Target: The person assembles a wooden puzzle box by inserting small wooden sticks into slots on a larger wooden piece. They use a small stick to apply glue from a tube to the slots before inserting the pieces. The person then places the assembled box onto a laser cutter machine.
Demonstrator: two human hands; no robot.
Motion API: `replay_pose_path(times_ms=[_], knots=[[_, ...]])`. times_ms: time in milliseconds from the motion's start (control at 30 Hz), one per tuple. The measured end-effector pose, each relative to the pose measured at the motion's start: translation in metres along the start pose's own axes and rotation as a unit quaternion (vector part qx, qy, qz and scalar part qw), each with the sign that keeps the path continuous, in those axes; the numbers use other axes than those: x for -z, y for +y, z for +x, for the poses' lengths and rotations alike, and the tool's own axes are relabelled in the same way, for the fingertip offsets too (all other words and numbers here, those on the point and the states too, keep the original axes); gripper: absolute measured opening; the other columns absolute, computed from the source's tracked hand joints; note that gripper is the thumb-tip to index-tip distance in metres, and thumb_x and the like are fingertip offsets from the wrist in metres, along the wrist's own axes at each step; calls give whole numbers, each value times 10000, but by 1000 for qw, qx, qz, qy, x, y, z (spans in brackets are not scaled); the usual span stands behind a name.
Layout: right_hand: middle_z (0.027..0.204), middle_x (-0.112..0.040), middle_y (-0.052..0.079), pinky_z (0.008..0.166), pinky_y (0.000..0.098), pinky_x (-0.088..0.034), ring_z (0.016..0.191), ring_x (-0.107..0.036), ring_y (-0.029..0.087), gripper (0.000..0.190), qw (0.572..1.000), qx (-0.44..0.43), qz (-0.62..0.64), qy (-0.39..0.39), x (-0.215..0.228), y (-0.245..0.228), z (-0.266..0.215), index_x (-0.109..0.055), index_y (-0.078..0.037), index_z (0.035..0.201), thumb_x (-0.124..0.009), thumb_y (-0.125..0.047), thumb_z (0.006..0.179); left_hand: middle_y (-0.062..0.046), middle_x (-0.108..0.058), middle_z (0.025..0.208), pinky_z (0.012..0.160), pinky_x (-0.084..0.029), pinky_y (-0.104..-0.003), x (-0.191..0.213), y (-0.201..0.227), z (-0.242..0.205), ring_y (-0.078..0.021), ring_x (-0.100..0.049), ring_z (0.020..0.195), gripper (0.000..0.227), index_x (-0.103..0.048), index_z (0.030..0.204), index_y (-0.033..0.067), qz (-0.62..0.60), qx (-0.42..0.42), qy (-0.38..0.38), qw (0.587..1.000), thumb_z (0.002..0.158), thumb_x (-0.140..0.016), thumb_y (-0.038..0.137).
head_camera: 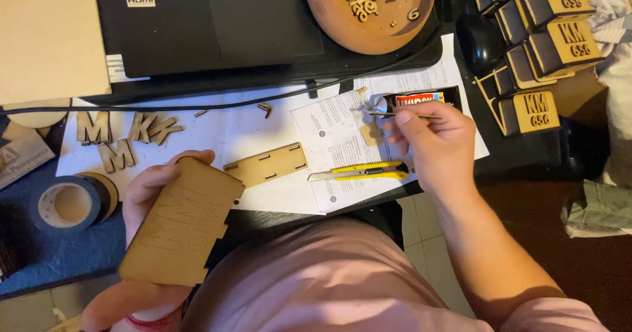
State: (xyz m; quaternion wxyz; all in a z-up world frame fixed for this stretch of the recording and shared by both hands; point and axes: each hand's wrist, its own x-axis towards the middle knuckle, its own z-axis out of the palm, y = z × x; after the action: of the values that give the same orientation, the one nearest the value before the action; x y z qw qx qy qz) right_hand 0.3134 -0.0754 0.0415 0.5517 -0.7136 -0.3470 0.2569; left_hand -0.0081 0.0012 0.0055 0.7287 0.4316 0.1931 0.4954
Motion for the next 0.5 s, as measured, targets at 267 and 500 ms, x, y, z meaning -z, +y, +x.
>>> replay_pose_path(times_ms=[267,500], knots=[[702,-663,173,401,264,-384,514,-570,212,139,977,-93,191,2,11,-1,0,-611,-78,836,-666,-142,946,-280,-470,1458,849,-601,-342,-4,-1,0,-317,-545,1284,1071,-442,1362,66,9,-19,5,1000,786,-668,940],[651,-618,199,375,265,-351,415,-452,216,149,946,-108,305,-27,18,-15,-10,-642,-91,814,-670,-161,942,-138,-518,1406,1065,-554,-462,-11,-4,-1,-325,-492,1429,1031,-462,1370,65,24,-56,27,998,806,-541,925]])
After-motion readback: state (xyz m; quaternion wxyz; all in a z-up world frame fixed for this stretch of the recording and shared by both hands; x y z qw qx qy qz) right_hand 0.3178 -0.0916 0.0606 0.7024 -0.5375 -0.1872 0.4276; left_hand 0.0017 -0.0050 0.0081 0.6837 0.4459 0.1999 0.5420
